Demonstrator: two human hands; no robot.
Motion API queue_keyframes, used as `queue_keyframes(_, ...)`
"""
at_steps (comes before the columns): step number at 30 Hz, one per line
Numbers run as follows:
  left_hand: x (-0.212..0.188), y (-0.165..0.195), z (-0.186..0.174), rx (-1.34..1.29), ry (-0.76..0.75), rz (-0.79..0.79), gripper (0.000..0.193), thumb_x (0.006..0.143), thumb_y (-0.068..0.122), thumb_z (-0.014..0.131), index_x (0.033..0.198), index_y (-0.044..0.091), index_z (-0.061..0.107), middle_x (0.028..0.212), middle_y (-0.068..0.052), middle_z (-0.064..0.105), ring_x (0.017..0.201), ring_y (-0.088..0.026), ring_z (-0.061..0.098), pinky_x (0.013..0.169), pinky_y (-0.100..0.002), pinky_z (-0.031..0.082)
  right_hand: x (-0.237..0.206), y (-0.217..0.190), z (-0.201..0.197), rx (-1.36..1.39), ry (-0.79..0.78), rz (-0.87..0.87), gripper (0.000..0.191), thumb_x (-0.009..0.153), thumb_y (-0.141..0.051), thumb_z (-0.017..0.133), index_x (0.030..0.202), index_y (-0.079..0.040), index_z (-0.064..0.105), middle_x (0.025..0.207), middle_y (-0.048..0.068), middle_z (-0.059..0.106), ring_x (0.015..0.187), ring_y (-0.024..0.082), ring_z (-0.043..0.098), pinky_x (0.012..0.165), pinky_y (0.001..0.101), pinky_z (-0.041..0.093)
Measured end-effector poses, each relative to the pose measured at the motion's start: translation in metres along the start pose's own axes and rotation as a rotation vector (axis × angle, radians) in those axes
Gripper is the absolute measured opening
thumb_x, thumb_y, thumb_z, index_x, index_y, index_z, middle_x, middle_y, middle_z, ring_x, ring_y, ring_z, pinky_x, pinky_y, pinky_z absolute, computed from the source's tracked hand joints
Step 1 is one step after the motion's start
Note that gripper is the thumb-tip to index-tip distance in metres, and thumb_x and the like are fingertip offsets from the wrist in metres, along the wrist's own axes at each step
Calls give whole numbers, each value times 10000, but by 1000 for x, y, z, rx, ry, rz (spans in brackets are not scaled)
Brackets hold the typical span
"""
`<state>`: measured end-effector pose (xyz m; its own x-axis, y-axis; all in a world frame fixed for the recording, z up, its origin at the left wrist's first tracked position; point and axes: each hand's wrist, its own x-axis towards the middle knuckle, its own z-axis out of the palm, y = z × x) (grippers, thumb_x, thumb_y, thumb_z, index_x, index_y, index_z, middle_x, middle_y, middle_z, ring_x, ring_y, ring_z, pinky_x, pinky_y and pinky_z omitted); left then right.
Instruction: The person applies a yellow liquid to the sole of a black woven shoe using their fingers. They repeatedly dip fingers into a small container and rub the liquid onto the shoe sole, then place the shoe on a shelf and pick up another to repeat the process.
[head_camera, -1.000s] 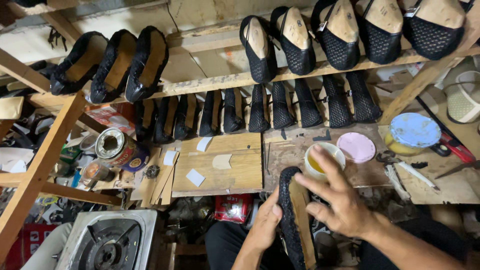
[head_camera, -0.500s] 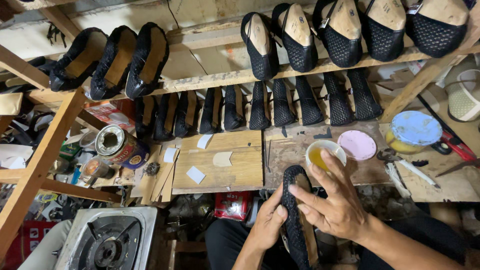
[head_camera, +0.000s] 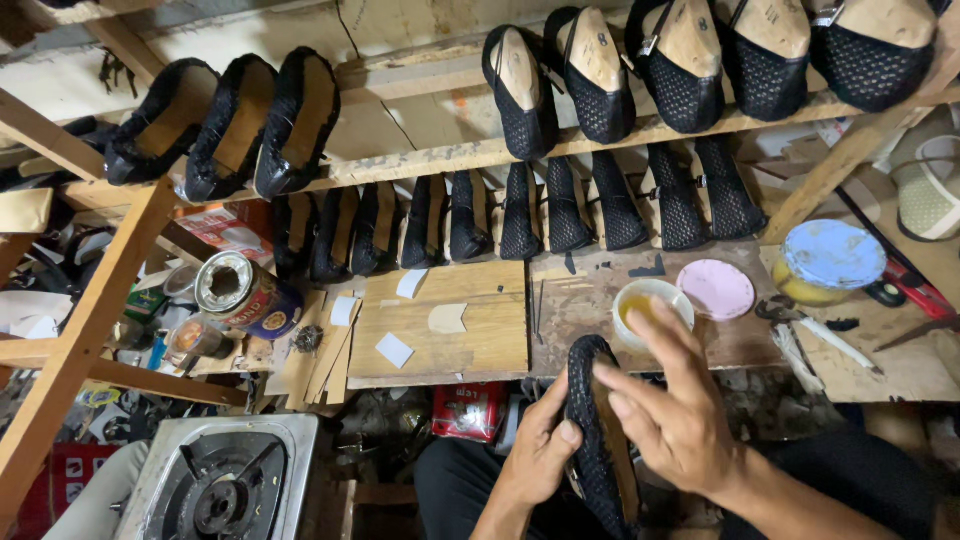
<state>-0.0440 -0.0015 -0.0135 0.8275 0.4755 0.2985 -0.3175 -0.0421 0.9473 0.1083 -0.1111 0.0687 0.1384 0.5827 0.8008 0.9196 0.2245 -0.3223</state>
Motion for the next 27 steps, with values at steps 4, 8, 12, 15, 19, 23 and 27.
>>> queue_keyframes(4, -2, 3, 1, -10, -4, 0, 957, 989, 643, 573, 1601, -46, 315, 1594, -200, 484, 1474, -270, 470, 1220, -367, 355, 5, -3, -5, -27, -80, 80, 330, 944, -207, 628, 1240, -91, 714, 1580, 212, 398, 1508, 420, 322, 1253, 508, 257)
queue_keyframes(8, -2, 4, 2, 14, -13, -31, 966, 986, 651, 565, 1603, -49, 315, 1580, -196, 506, 1460, -276, 493, 1213, -364, 364, 8, -2, -7, 42, -107, 100, 332, 946, -187, 620, 1249, -85, 710, 1589, 215, 394, 1511, 400, 341, 1256, 492, 257)
queue_keyframes(12, -2, 0, 2, -76, 41, 12, 972, 982, 669, 561, 1603, -38, 318, 1605, -187, 464, 1489, -262, 442, 1227, -365, 343, -2, 8, -5, 78, -178, 243, 355, 960, -180, 612, 1276, -40, 697, 1603, 221, 381, 1498, 370, 370, 1215, 439, 304)
queue_keyframes(15, -3, -5, -3, -203, 180, 13, 935, 959, 668, 566, 1580, -1, 362, 1557, -174, 496, 1431, -266, 481, 1189, -390, 373, -24, 18, -11, 367, -257, 411, 357, 997, -220, 569, 1285, -55, 702, 1654, 190, 362, 1548, 323, 346, 1208, 430, 311)
queue_keyframes(19, -3, -14, -8, -650, 475, -58, 780, 941, 620, 470, 1515, 94, 430, 1476, -106, 549, 1343, -254, 543, 1128, -435, 433, -62, 19, -13, 757, -470, 775, 579, 1005, -269, 506, 1544, -82, 409, 1699, 106, 287, 1562, 253, 252, 1148, 514, 347)
queue_keyframes(23, -3, -18, -18, -1124, 424, -4, 726, 1085, 653, 357, 1496, 57, 417, 1429, -183, 519, 1298, -355, 528, 1083, -506, 456, -69, 31, -16, 1455, -246, 886, 715, 1060, -250, 455, 1699, -110, 167, 1751, 120, 205, 1538, 292, 257, 1057, 603, 453)
queue_keyframes(27, -14, -6, -24, -997, 89, -257, 767, 1012, 605, 380, 1599, 112, 340, 1642, -151, 400, 1472, -309, 445, 1173, -444, 424, -51, 56, -24, 1144, -186, 910, 699, 967, -253, 466, 1611, -66, 268, 1684, 134, 317, 1531, 258, 324, 1126, 488, 381)
